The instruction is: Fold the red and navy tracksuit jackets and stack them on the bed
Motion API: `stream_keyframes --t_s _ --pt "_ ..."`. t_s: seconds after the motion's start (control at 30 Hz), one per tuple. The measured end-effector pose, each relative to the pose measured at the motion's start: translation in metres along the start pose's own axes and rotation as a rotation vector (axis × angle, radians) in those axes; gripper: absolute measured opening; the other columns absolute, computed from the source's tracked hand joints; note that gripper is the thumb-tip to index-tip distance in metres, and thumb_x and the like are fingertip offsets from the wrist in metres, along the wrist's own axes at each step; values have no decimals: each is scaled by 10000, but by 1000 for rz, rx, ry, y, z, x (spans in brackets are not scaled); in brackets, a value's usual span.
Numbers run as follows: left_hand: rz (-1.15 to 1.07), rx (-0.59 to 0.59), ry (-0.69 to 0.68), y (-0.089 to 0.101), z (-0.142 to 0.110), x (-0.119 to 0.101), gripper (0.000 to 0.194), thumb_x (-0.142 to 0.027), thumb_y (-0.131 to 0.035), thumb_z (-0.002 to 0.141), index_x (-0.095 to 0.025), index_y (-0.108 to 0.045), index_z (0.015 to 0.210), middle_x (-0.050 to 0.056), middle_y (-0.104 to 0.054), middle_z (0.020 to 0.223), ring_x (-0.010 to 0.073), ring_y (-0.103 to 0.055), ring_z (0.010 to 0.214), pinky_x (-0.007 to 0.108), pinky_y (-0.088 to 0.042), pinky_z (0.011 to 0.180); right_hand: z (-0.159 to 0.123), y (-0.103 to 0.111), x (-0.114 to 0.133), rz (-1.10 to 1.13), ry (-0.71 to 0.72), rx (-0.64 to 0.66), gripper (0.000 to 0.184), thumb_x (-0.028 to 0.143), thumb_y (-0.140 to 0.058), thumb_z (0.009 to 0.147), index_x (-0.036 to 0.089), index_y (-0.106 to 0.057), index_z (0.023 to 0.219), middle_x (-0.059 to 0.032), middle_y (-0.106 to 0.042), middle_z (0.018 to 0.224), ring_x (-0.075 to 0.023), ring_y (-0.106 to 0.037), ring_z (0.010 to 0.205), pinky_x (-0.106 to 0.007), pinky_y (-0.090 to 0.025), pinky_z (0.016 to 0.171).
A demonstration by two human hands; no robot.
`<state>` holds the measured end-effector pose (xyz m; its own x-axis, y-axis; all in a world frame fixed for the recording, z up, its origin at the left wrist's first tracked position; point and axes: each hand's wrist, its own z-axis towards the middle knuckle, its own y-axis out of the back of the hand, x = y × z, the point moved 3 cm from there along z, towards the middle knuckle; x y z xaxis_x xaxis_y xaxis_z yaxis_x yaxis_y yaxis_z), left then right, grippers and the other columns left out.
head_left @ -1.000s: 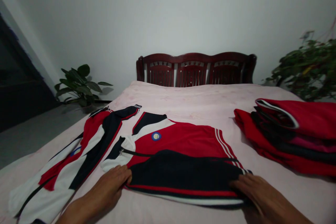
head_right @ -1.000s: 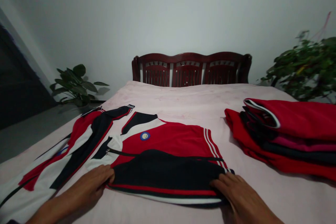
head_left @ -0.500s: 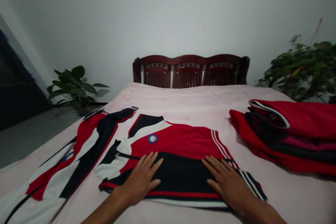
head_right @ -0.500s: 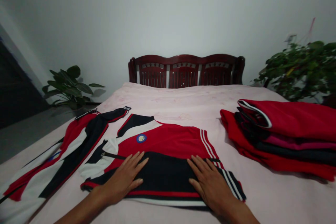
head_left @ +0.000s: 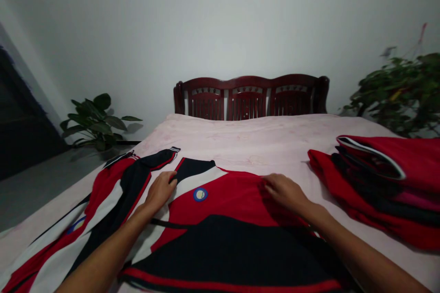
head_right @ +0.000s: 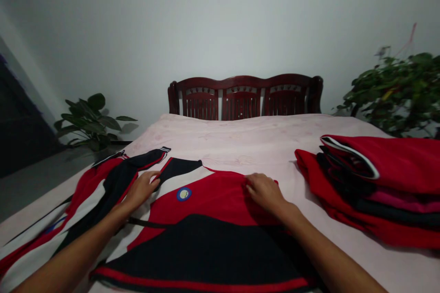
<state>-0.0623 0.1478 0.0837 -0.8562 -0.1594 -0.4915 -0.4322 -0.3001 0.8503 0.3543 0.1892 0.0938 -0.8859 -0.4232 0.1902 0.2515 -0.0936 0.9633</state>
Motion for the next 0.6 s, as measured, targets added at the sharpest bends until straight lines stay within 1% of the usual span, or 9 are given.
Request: stream_keyframes --t_s 0.1,0.13,0.2,0.3,0.37,0.43,0.5,0.57,0.6 --pt "21 -10 153 -8 40 16 459 -305 -589 830 -72 -623 1224 238 -633 1304 356 -595 1221 420 -457 979 52 -21 14 25 -10 -1 361 247 -456 910 163 -698 1165 -134 -692 1221 -252 -607 1163 -346 -433 990" --pt "18 1 190 -11 48 21 461 -337 -625 805 -65 -642 1178 251 -661 1248 375 -627 1166 418 -482 917 65 -28 17 38 -23 4 370 242 -453 911 148 -693 1176 -144 -690 1222 -249 -608 1162 -343 -431 995" --pt "-3 29 226 -19 58 29 432 -399 -688 750 -82 -684 1044 236 -722 1108 379 -681 1043 384 -504 802 85 -43 21 51 -32 -2 401 246 -438 923 120 -666 1227 -166 -671 1252 -253 -597 1177 -357 -421 1013" --pt "-40 40 232 -25 64 31 357 -440 -727 701 -127 -697 869 175 -758 893 354 -714 877 348 -489 691 93 -66 26 67 17 -1 445 285 -441 938 124 -605 1319 -162 -607 1357 -263 -524 1278 -385 -359 1089" --pt "-64 11 214 -23 66 25 289 -409 -709 721 -147 -692 841 143 -751 835 339 -709 843 346 -481 688 88 -81 29 79 54 15 471 314 -440 948 135 -568 1365 -153 -546 1434 -270 -459 1348 -410 -304 1137" --pt "-101 -32 144 -18 62 12 249 -375 -637 795 -159 -695 905 125 -747 898 311 -697 890 346 -483 746 81 -93 29 93 58 26 489 328 -424 960 140 -536 1396 -155 -487 1489 -282 -415 1388 -452 -267 1158" --pt "-151 -61 26 -11 49 -8 265 -369 -553 871 -182 -688 1002 98 -731 1022 265 -671 976 328 -478 839 77 -98 30 118 46 25 481 327 -418 961 145 -541 1389 -161 -477 1496 -289 -412 1391 -480 -262 1158" --pt "-200 -41 -170 -6 23 -30 265 -372 -506 916 -211 -679 1036 67 -697 1099 220 -635 1039 296 -461 912 80 -94 33 163 38 20 447 330 -414 961 146 -593 1327 -162 -549 1428 -282 -472 1339 -466 -304 1136" --pt "-212 3 -300 -5 6 -41 246 -362 -501 926 -224 -678 1026 56 -680 1116 203 -619 1054 284 -453 931 83 -90 37 192 34 13 442 333 -392 968 141 -612 1301 -162 -582 1389 -275 -503 1307 -450 -332 1119"
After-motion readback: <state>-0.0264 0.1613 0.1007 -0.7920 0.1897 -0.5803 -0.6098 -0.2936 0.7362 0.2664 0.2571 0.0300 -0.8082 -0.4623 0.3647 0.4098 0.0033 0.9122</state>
